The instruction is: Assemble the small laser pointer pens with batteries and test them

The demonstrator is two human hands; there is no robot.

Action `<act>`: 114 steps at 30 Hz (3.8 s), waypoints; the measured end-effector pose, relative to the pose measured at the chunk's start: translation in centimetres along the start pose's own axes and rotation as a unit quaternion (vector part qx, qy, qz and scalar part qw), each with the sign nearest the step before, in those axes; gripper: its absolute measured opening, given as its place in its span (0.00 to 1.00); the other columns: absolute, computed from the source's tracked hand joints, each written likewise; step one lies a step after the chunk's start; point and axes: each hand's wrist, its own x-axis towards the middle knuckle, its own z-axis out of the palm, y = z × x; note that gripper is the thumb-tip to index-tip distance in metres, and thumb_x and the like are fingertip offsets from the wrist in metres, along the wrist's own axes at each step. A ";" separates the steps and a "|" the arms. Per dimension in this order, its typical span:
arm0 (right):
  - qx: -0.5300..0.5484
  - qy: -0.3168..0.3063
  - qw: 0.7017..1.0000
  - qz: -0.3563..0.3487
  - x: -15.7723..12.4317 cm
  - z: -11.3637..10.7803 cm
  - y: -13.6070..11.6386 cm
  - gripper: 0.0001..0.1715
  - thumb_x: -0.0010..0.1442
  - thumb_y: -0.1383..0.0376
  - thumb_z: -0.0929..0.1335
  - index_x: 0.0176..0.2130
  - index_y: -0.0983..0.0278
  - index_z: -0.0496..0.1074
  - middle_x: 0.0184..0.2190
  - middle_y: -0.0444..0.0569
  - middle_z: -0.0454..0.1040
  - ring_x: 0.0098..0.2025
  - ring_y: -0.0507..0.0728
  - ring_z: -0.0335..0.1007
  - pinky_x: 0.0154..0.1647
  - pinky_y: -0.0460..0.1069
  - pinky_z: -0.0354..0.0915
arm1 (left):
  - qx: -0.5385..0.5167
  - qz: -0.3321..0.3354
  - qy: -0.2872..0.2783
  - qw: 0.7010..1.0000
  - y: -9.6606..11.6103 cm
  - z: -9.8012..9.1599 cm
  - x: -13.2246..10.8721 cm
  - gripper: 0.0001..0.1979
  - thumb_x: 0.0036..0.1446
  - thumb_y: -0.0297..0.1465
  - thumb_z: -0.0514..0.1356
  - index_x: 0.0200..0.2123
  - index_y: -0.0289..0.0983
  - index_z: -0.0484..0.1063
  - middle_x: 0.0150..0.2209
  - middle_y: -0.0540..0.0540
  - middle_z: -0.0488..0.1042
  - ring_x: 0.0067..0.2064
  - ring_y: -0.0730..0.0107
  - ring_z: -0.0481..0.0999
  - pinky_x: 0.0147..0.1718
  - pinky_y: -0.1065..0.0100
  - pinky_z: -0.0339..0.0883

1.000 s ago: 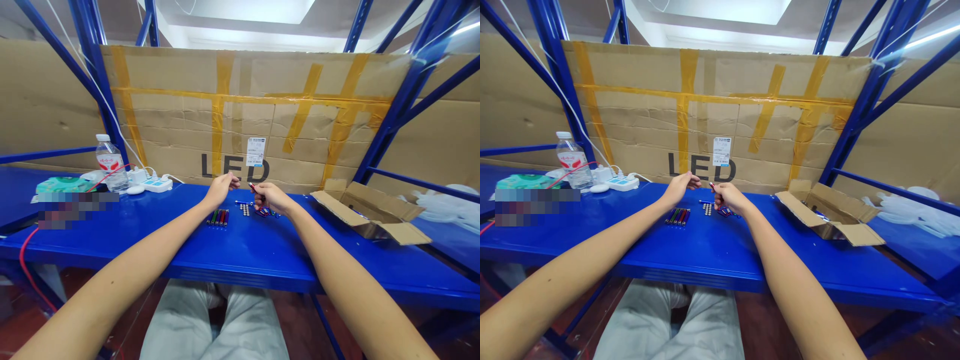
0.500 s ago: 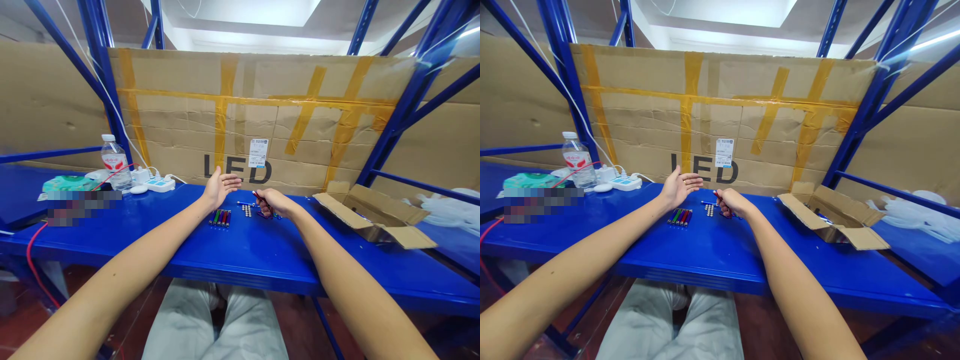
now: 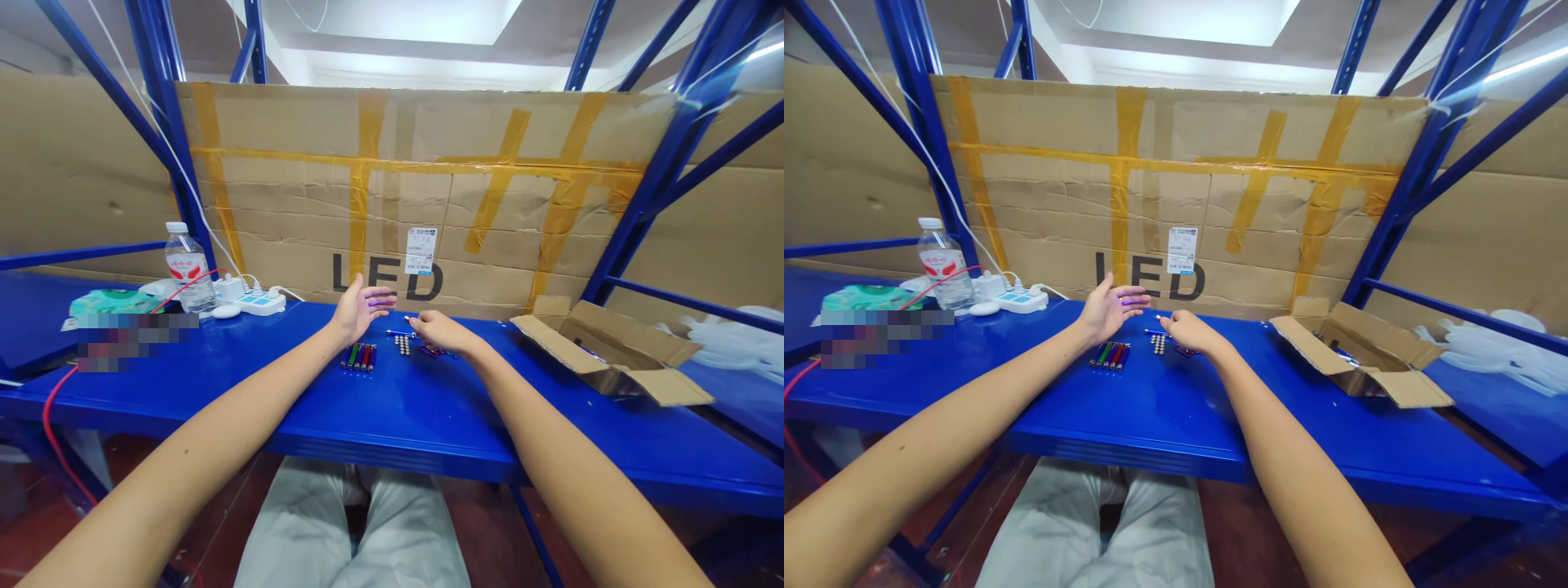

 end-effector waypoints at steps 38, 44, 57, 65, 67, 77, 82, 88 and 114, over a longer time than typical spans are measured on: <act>-0.185 0.081 0.977 -0.063 0.0 0.3 -0.4 0.18 0.67 0.57 0.60 0.28 0.63 0.64 0.32 0.55 0.76 0.33 0.58 0.68 0.32 0.49 0.56 | -0.077 -0.036 -0.007 0.996 0.7 0.3 -0.4 0.35 0.63 0.54 0.40 0.36 0.32 0.76 0.39 0.35 0.80 0.43 0.57 0.79 0.42 0.61 0.69; -0.194 0.082 0.976 -0.049 -0.1 0.4 -0.5 0.18 0.67 0.57 0.59 0.31 0.64 0.66 0.36 0.58 0.76 0.37 0.59 0.69 0.34 0.49 0.57 | -0.081 -0.033 -0.003 0.996 0.5 0.3 -0.3 0.35 0.64 0.54 0.41 0.34 0.31 0.75 0.38 0.33 0.79 0.41 0.58 0.79 0.41 0.61 0.69; -0.177 0.065 0.981 -0.039 0.0 0.5 -0.5 0.17 0.67 0.57 0.60 0.29 0.63 0.64 0.36 0.56 0.76 0.37 0.60 0.70 0.34 0.50 0.58 | -0.069 -0.029 0.025 0.997 0.2 0.2 -0.1 0.33 0.63 0.53 0.43 0.34 0.31 0.75 0.37 0.32 0.79 0.40 0.56 0.79 0.43 0.59 0.68; -0.176 0.056 0.982 -0.042 0.2 0.5 -0.1 0.18 0.67 0.56 0.59 0.30 0.63 0.64 0.37 0.57 0.76 0.38 0.60 0.70 0.36 0.50 0.59 | -0.076 -0.028 0.028 0.996 0.2 0.2 0.0 0.33 0.64 0.53 0.43 0.33 0.31 0.75 0.36 0.34 0.79 0.39 0.58 0.79 0.41 0.60 0.69; -0.171 0.055 0.983 -0.037 0.2 0.5 0.0 0.18 0.67 0.55 0.59 0.31 0.63 0.64 0.38 0.57 0.76 0.38 0.60 0.71 0.36 0.50 0.59 | -0.076 -0.028 0.029 0.996 0.2 0.2 -0.1 0.33 0.63 0.53 0.43 0.32 0.32 0.75 0.36 0.34 0.79 0.39 0.58 0.79 0.41 0.60 0.69; -0.169 0.060 0.983 -0.048 0.1 0.5 0.0 0.17 0.67 0.55 0.60 0.31 0.63 0.63 0.36 0.55 0.75 0.37 0.59 0.70 0.34 0.50 0.58 | -0.078 -0.036 0.031 0.996 0.1 0.1 0.0 0.32 0.64 0.51 0.43 0.32 0.32 0.76 0.35 0.35 0.80 0.39 0.58 0.79 0.40 0.61 0.69; -0.149 0.057 0.985 -0.062 -0.1 0.5 -0.3 0.15 0.66 0.58 0.61 0.31 0.63 0.63 0.34 0.52 0.75 0.35 0.57 0.68 0.33 0.49 0.57 | -0.078 -0.044 0.035 0.995 0.3 0.2 -0.1 0.32 0.65 0.50 0.43 0.32 0.32 0.76 0.34 0.35 0.80 0.38 0.58 0.79 0.39 0.62 0.70; -0.147 0.047 0.986 -0.062 -0.1 0.5 -0.5 0.14 0.66 0.60 0.62 0.30 0.63 0.64 0.33 0.52 0.75 0.34 0.56 0.68 0.33 0.48 0.57 | -0.076 -0.044 0.039 0.995 0.3 0.2 -0.1 0.32 0.65 0.50 0.42 0.32 0.32 0.75 0.35 0.35 0.80 0.38 0.59 0.80 0.39 0.62 0.70; -0.134 0.106 0.982 -0.086 0.5 0.1 0.7 0.11 0.64 0.61 0.63 0.31 0.63 0.65 0.30 0.48 0.74 0.31 0.54 0.65 0.31 0.47 0.55 | -0.074 -0.050 0.041 0.995 0.4 -0.1 0.1 0.32 0.65 0.50 0.42 0.37 0.32 0.75 0.38 0.34 0.80 0.40 0.57 0.79 0.40 0.61 0.70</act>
